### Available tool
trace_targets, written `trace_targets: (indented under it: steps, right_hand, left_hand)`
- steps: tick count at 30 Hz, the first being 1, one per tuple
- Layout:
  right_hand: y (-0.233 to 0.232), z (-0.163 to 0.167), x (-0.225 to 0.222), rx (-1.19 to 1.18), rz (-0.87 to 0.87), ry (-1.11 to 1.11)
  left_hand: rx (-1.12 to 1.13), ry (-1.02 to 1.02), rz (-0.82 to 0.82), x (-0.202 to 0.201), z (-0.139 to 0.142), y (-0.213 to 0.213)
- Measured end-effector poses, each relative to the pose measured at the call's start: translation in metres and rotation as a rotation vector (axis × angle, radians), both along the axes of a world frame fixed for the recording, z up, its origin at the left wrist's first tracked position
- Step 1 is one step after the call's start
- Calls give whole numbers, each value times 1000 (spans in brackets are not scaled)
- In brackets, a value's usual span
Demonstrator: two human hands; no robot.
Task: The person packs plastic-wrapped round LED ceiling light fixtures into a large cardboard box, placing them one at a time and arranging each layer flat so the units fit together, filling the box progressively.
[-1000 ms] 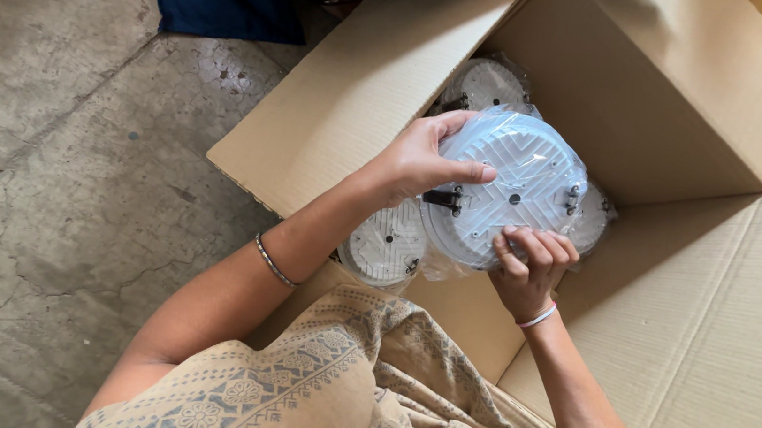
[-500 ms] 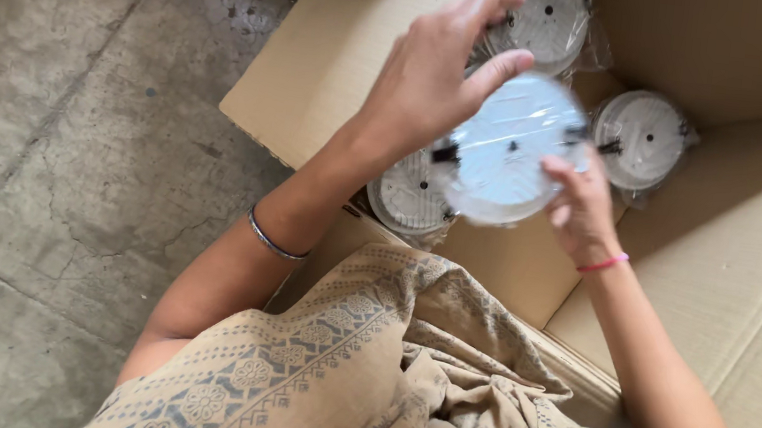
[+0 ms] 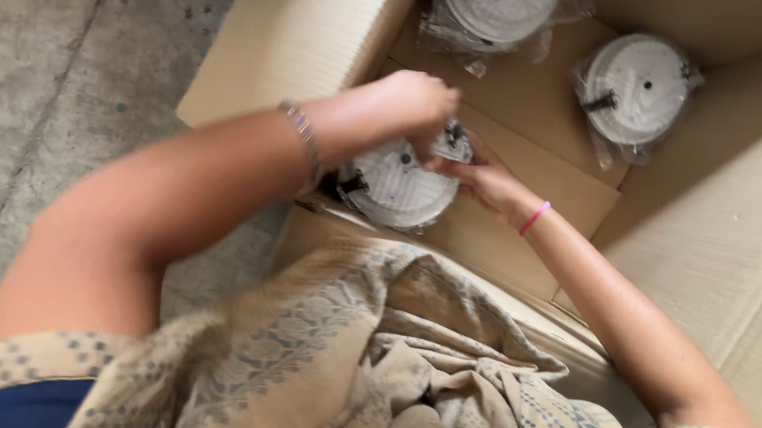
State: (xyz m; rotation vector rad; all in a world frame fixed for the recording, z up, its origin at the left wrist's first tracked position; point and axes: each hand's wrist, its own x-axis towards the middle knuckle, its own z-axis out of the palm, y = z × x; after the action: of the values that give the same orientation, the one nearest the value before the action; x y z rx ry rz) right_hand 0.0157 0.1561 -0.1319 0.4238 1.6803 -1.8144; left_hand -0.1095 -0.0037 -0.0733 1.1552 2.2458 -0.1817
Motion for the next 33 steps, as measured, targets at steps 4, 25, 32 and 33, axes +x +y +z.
trace_targets:
  steps: [4, 25, 32, 33]
  right_hand:
    - [26, -17, -8, 177, -1, -74]
    - [73, 38, -68, 532, -298, 459]
    - [123, 141, -169, -317, -626, 482]
    - [122, 144, -171, -296, -613, 499]
  left_hand:
    - [-522, -218, -306, -26, -65, 15]
    - [-346, -403, 111, -26, -96, 14]
    - [-401, -155, -50, -11, -56, 25]
    - [-392, -148, -43, -12, -54, 26]
